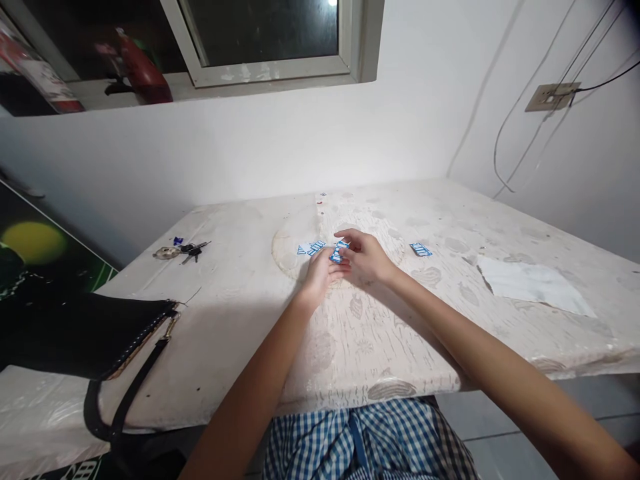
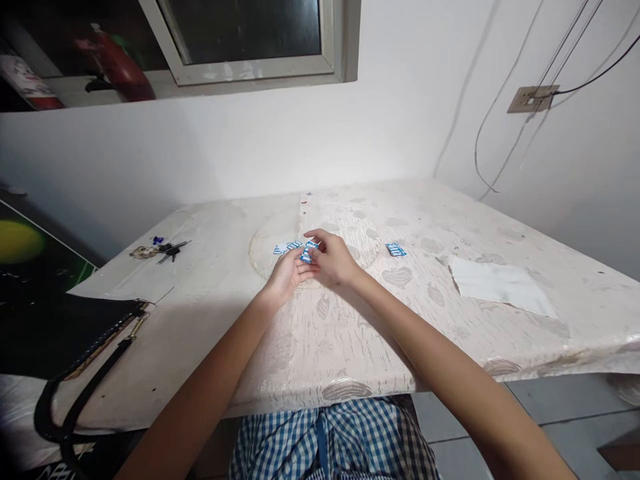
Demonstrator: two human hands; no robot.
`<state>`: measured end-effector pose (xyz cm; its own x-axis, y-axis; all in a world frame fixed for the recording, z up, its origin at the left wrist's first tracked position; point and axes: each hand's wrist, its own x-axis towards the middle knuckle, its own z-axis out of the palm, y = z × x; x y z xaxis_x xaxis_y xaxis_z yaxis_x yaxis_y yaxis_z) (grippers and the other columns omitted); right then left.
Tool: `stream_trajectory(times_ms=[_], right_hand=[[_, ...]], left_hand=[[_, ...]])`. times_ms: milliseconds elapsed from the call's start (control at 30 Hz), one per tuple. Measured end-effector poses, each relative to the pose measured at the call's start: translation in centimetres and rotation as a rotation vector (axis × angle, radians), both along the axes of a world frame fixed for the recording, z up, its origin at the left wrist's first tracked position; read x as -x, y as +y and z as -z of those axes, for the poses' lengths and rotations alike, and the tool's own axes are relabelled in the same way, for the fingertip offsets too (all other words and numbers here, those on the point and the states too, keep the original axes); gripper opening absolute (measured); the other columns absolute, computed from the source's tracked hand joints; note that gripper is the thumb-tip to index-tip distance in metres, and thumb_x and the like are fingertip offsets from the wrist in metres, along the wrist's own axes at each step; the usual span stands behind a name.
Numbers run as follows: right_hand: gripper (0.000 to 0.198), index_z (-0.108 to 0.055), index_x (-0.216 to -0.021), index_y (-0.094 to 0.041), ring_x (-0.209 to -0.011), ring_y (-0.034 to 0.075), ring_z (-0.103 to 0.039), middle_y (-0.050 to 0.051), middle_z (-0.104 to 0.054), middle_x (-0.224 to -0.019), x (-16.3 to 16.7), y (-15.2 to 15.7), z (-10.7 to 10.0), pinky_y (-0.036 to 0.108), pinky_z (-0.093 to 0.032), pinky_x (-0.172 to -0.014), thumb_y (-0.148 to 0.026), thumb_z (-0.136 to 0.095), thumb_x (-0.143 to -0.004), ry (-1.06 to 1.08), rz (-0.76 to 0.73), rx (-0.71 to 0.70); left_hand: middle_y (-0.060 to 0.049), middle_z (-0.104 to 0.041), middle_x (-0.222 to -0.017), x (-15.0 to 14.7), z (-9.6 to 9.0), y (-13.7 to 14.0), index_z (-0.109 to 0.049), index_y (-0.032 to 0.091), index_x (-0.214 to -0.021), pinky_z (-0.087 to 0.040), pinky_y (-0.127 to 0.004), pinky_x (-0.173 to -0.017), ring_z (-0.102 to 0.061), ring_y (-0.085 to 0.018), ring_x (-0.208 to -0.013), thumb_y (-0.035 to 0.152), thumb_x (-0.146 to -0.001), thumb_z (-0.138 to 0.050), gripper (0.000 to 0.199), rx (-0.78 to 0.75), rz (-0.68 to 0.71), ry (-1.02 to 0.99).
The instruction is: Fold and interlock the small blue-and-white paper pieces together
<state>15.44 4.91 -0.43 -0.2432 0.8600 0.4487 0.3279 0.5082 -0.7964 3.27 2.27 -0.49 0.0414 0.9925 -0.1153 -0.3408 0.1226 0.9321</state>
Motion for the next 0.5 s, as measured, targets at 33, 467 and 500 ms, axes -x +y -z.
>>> stream_trajectory(times_ms=[33,467,500], right_hand=[[0.032,-0.06,-0.101,-0.013,-0.06,0.01,-0.05,0.005,-0.06,-0.086,-0.3,0.2,-0.2,0.025,-0.042,-0.06,-0.015,-0.048,-0.072,-0.036,0.009,-0.017],[0.042,-0.057,-0.107,-0.018,-0.063,0.013,-0.055,0.007,-0.064,-0.089,-2.0,0.3,-0.7,0.023,-0.037,-0.056,-0.009,-0.05,-0.067,-0.482,-0.169,0.02],[0.042,-0.057,-0.108,-0.018,-0.063,0.014,-0.055,0.007,-0.064,-0.088,-2.1,0.3,-0.8,0.023,-0.037,-0.055,-0.01,-0.051,-0.067,-0.491,-0.172,0.034]], left_hand=[[-0.004,-0.059,-0.065,0.0,0.0,0.1,-0.055,0.015,-0.07,-0.045,-0.026,-0.062,-0.056,-0.014,-0.059,0.018,-0.077,-0.047,0.012,-0.06,-0.057,0.08],[-0.001,-0.059,-0.058,-0.3,0.6,0.3,-0.06,0.013,-0.063,-0.048,-0.023,-0.058,-0.057,-0.01,-0.051,0.001,-0.065,-0.057,0.012,-0.173,-0.085,0.307],[-0.001,-0.06,-0.058,-0.3,0.7,0.3,-0.06,0.013,-0.063,-0.048,-0.023,-0.058,-0.057,-0.01,-0.051,0.001,-0.065,-0.057,0.012,-0.17,-0.08,0.315]])
